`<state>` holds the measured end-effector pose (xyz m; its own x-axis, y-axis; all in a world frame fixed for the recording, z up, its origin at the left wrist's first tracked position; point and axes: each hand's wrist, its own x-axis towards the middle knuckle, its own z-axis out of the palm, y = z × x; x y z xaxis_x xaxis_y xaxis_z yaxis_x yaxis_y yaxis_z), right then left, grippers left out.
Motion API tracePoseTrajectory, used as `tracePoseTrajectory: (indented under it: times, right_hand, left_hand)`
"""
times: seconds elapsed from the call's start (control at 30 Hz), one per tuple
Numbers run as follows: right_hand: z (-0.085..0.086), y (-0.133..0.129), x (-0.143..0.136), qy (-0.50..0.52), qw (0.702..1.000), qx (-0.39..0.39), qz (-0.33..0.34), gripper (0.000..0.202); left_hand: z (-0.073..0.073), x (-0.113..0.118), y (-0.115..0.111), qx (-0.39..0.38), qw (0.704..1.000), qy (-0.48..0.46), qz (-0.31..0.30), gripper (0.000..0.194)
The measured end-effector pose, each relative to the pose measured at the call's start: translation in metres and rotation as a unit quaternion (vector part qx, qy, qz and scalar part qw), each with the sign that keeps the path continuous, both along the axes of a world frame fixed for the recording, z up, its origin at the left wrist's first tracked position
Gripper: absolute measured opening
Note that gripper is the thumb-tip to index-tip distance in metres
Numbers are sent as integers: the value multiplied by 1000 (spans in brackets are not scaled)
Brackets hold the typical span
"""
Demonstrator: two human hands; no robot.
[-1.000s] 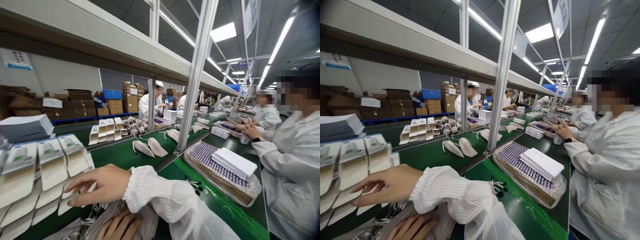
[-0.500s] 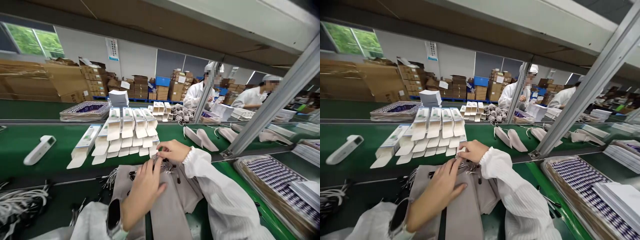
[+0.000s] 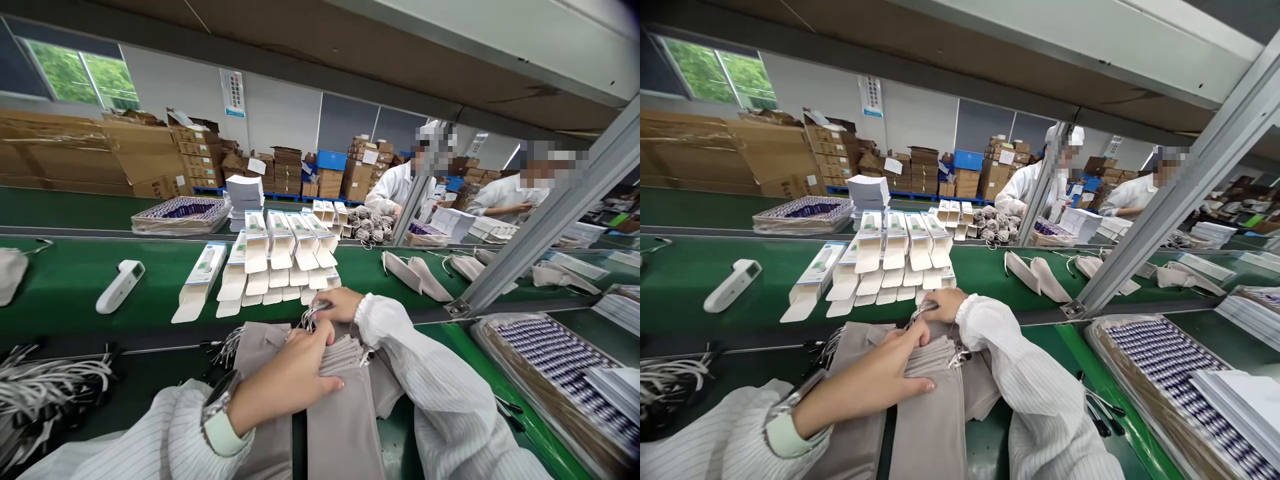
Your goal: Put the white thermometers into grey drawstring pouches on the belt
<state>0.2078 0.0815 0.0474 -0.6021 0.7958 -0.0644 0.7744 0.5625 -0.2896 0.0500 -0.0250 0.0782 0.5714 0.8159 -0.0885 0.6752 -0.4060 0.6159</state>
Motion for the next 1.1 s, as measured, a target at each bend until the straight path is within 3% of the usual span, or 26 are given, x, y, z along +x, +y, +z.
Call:
tracePoseTrajectory:
  times: [0.1, 0.17, 0.23, 0.4, 0.47, 0.6, 0.77, 0.93, 1.03, 1.1]
  right_hand:
    - [-13, 2, -6, -91, 995, -9, -29, 50]
    - [-15, 2, -6, -134, 990, -17, -36, 54]
    - [-11, 2, -3, -165, 984, -44, -49, 53]
    - [0, 1, 6, -203, 972, -47, -105, 49]
    - [2, -2, 4, -210, 970, -37, -117, 48]
    - [1, -10, -6, -219, 967, -24, -130, 46]
    - [-5, -9, -7, -212, 970, -42, -109, 47]
    - [9, -11, 1, -199, 974, -37, -105, 48]
    - [32, -27, 0, -160, 979, 45, -117, 43]
    - [43, -49, -8, -111, 987, 101, -62, 36]
  left_hand:
    - [31, -15, 1, -73, 996, 5, -45, 39]
    - [37, -23, 7, -116, 989, 25, -83, 45]
    - [23, -24, 17, -115, 990, 16, -81, 47]
    - [-46, -6, 32, -28, 1000, -6, -6, 38]
    - [-58, -3, 33, 21, 999, 26, -4, 37]
    - [-50, -12, 32, 61, 993, 100, -16, 33]
    - [-37, -25, 36, 96, 988, 122, 12, 33]
    - [-53, -19, 42, 241, 961, 139, 12, 28]
    - [-64, -12, 42, 295, 944, 147, 20, 27]
    - [-68, -10, 42, 298, 943, 148, 26, 26]
